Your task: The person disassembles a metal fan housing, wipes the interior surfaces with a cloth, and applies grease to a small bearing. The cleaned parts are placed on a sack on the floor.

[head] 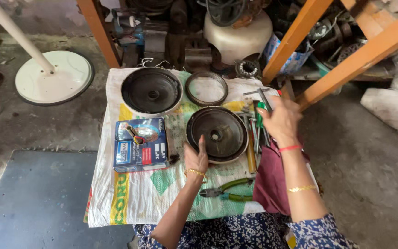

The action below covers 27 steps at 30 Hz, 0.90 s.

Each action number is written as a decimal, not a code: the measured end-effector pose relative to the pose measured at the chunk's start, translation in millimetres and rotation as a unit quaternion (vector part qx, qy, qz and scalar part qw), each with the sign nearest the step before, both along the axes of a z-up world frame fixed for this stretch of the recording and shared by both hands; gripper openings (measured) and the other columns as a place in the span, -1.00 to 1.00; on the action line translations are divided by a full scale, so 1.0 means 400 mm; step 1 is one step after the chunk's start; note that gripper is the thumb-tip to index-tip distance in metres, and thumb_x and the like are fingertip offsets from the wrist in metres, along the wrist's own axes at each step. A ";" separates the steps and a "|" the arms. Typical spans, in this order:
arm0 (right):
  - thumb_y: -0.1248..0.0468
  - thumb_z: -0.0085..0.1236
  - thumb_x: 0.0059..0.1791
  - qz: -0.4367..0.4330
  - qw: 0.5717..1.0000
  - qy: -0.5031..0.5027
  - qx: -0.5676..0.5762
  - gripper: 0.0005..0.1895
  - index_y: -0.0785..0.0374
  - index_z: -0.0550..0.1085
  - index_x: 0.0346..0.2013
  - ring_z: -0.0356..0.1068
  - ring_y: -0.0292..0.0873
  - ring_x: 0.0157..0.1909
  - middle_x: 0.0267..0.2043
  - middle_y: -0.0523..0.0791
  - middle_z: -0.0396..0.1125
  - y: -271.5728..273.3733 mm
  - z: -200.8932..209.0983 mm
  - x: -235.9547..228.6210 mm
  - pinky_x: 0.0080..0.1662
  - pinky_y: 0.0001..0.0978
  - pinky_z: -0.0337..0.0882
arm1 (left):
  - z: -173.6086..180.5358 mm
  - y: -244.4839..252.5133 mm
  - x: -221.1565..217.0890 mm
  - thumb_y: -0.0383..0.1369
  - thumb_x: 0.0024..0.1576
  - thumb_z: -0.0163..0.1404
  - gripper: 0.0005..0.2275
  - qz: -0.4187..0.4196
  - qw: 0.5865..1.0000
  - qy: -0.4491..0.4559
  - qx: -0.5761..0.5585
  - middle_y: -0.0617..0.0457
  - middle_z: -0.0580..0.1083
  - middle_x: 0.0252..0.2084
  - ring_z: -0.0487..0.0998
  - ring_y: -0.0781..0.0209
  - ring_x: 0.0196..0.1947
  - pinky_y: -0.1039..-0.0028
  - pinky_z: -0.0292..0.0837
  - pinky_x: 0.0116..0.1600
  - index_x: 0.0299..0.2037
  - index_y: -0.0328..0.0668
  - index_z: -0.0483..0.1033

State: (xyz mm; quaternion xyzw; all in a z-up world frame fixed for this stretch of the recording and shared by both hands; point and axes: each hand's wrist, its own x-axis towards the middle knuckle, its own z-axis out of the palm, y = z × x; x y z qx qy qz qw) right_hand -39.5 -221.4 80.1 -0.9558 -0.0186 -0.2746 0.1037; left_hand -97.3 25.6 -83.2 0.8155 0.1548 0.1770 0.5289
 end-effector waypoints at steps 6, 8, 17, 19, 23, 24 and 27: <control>-0.11 0.52 -0.26 -0.085 0.989 0.108 0.046 -0.20 0.09 0.48 0.18 0.38 0.33 -0.04 -0.08 0.20 0.38 -0.132 -0.088 -0.055 -0.06 0.14 0.40 | -0.006 0.034 0.007 -0.28 0.02 0.21 -0.54 -0.064 0.980 -0.018 -0.188 -0.27 0.56 -0.07 0.60 -0.08 -0.08 0.25 0.47 0.08 0.02 -0.47 0.39; -0.05 0.43 -0.19 -0.087 0.992 0.069 0.059 -0.47 0.02 0.58 0.03 0.45 0.19 -0.04 -0.13 0.08 0.44 -0.127 -0.123 -0.059 -0.07 0.07 0.43 | 0.027 0.042 0.001 -0.38 0.01 0.20 -0.57 -0.076 0.980 -0.023 -0.183 -0.27 0.56 -0.09 0.59 -0.05 -0.10 0.27 0.47 0.07 0.02 -0.49 0.37; 0.27 0.33 -0.10 0.009 0.981 -0.020 0.192 -0.76 0.23 0.63 -0.15 0.54 -0.12 -0.33 -0.32 0.01 0.51 -0.014 0.163 -0.203 -0.20 -0.30 0.48 | 0.009 0.037 0.055 -0.28 0.04 0.18 -0.49 -0.031 0.996 -0.001 -0.081 -0.45 0.52 -0.03 0.55 -0.29 -0.02 0.21 0.44 0.11 0.10 -0.51 0.37; 0.30 0.33 -0.09 0.114 0.968 0.010 0.223 -0.74 0.26 0.62 -0.12 0.55 -0.24 -0.29 -0.30 -0.04 0.54 0.032 0.225 -0.196 -0.20 -0.41 0.49 | 0.022 0.017 0.069 -0.10 0.14 0.15 -0.43 0.030 0.999 0.032 -0.003 -0.56 0.47 -0.03 0.50 -0.44 -0.01 0.10 0.40 0.09 0.09 -0.57 0.35; 0.31 0.26 -0.08 0.286 0.906 0.121 0.287 -0.67 0.28 0.57 -0.02 0.48 -0.28 -0.27 -0.25 -0.07 0.55 0.155 0.175 -0.077 -0.18 -0.43 0.49 | 0.069 -0.007 0.074 0.05 0.30 -0.18 -0.47 0.077 0.993 0.075 -0.045 -0.55 0.47 -0.13 0.47 -0.55 -0.11 -0.07 0.36 -0.03 -0.06 -0.47 0.40; 0.31 0.22 -0.07 0.306 0.902 0.132 0.274 -0.68 0.28 0.57 -0.02 0.50 -0.18 -0.25 -0.22 -0.06 0.56 0.197 0.126 -0.048 -0.15 -0.38 0.50 | 0.074 0.001 0.064 0.03 0.33 -0.30 -0.49 0.079 0.989 0.103 -0.064 -0.50 0.49 -0.18 0.47 -0.55 -0.14 -0.09 0.38 -0.05 -0.14 -0.39 0.44; 0.29 0.23 -0.10 0.251 0.965 0.039 0.072 -0.65 0.28 0.55 -0.03 0.41 0.16 -0.05 -0.08 0.13 0.39 0.314 -0.032 0.006 -0.06 -0.04 0.41 | 0.098 0.018 0.059 -0.07 0.36 -0.28 -0.56 0.058 0.992 0.076 -0.079 -0.51 0.48 -0.27 0.45 -0.59 -0.18 -0.11 0.35 -0.12 -0.23 -0.40 0.40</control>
